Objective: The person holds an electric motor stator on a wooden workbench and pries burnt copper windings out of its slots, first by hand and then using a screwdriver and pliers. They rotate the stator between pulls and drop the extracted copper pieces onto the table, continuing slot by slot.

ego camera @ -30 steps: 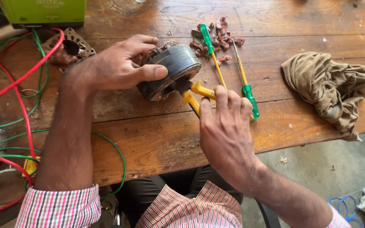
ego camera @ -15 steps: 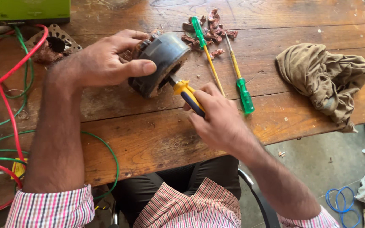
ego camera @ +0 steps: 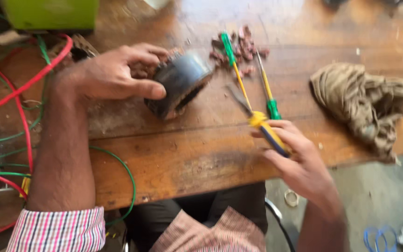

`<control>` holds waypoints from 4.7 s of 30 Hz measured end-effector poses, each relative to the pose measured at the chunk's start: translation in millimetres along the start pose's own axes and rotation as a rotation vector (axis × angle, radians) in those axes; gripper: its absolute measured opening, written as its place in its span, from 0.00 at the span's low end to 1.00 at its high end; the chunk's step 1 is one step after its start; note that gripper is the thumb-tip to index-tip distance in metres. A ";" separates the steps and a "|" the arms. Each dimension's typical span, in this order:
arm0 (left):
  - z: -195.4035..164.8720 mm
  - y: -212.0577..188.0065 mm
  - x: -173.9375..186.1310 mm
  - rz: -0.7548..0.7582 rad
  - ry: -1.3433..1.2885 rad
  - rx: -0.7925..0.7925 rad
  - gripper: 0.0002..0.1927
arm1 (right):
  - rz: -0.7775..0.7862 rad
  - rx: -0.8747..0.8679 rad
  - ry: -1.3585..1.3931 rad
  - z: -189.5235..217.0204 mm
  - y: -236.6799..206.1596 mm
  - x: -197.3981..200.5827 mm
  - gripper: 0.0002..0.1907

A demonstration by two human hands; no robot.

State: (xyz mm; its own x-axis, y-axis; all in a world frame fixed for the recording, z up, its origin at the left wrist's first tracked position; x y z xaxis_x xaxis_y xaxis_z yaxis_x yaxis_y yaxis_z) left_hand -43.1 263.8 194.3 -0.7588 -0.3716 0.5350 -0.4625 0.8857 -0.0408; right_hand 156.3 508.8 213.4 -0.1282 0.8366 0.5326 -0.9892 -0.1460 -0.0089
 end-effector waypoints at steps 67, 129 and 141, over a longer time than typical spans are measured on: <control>-8.5 15.6 -4.7 -0.057 0.097 0.229 0.43 | 0.134 0.670 -0.348 37.5 91.2 -73.2 0.15; -22.5 21.6 -9.7 -0.048 -0.040 0.098 0.33 | -0.084 0.782 -0.465 49.8 80.7 -64.1 0.17; -25.8 21.3 1.8 -0.162 0.182 0.054 0.41 | -0.107 0.880 -0.426 63.0 73.7 -58.1 0.14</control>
State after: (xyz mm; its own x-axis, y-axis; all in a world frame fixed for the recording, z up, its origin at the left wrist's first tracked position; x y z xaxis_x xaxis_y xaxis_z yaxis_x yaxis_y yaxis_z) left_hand -42.5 289.2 216.1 -0.5795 -0.4470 0.6815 -0.5993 0.8004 0.0154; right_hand 95.3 416.1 235.1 0.1661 0.6331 0.7560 -0.5667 -0.5662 0.5986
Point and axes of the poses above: each hand's wrist, its own y-axis towards the middle knuckle, its own x-axis out of the back of the hand, z = x × y, the point moved 10 cm from there along y, towards the middle knuckle, and after that the axes turned 6 degrees about z, right-handed, at the moved point
